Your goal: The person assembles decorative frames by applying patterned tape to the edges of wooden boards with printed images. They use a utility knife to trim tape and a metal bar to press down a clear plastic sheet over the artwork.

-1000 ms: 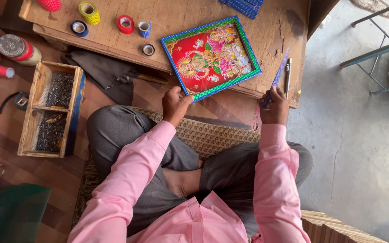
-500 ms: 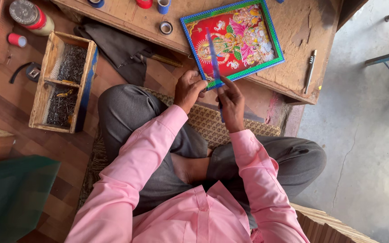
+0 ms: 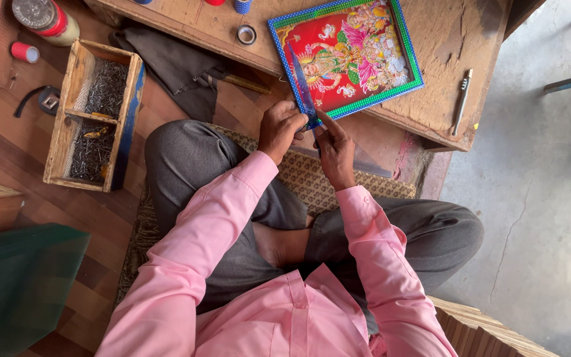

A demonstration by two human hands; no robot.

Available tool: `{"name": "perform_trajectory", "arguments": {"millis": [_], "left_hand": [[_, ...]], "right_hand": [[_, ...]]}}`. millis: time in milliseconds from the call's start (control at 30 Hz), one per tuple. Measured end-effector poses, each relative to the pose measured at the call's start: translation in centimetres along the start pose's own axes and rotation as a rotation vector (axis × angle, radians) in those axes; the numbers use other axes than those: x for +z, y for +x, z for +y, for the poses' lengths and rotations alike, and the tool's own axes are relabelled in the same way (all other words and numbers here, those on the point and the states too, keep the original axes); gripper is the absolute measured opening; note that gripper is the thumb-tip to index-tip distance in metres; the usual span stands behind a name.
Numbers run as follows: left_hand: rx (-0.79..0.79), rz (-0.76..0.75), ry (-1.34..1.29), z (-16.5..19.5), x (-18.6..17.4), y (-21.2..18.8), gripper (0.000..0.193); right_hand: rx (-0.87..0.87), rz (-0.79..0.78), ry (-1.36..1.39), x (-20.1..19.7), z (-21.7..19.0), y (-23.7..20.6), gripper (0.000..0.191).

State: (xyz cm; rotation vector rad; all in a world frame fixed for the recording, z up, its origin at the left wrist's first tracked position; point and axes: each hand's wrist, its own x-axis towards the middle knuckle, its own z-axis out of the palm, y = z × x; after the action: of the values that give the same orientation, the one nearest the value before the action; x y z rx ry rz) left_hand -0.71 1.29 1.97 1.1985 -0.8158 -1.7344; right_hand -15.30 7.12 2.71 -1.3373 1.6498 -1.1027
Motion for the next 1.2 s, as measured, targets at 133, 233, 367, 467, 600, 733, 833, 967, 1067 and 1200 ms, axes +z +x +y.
{"name": "perform_trajectory", "arguments": {"millis": [133, 233, 367, 467, 600, 733, 833, 967, 1067, 1200], "left_hand": [[0.001, -0.002, 0.002, 0.3, 0.1, -0.1, 0.041], [0.002, -0.009, -0.01, 0.3, 0.1, -0.1, 0.039], [0.0, -0.018, -0.017, 0.2, 0.1, -0.1, 0.038], [0.006, -0.034, -0.033, 0.2, 0.0, -0.1, 0.037], [0.008, -0.046, -0.057, 0.0, 0.0, -0.1, 0.036], [0.004, -0.063, -0.069, -0.3, -0.2, 0.2, 0.031], [-0.07, -0.093, -0.233, -0.2, -0.5, 0.5, 0.023], [-0.12, -0.086, -0.204, -0.1, -0.9, 0.7, 0.016], [-0.173, -0.053, -0.194, -0.3, -1.1, 0.8, 0.012], [-0.191, 0.007, -0.048, -1.0, -0.5, 0.9, 0.024]], "right_hand": [[0.032, -0.01, 0.007, -0.2, 0.0, -0.1, 0.037], [0.008, -0.01, 0.009, -0.3, 0.1, -0.1, 0.037], [-0.012, -0.02, -0.018, -0.4, 0.3, 0.0, 0.038], [-0.032, -0.028, -0.005, -0.4, 0.4, 0.0, 0.037], [-0.045, -0.016, -0.06, -0.5, 0.0, 0.0, 0.037], [-0.064, -0.001, -0.12, -0.6, -0.5, 0.0, 0.036], [-0.11, 0.02, -0.234, -0.5, -0.4, -0.2, 0.035], [-0.222, 0.138, -0.056, -1.1, 1.0, -0.1, 0.034], [-0.089, 0.395, 0.281, -4.1, 2.9, 2.2, 0.032], [-0.017, 0.702, 0.253, -11.8, 5.8, 6.8, 0.021]]}}
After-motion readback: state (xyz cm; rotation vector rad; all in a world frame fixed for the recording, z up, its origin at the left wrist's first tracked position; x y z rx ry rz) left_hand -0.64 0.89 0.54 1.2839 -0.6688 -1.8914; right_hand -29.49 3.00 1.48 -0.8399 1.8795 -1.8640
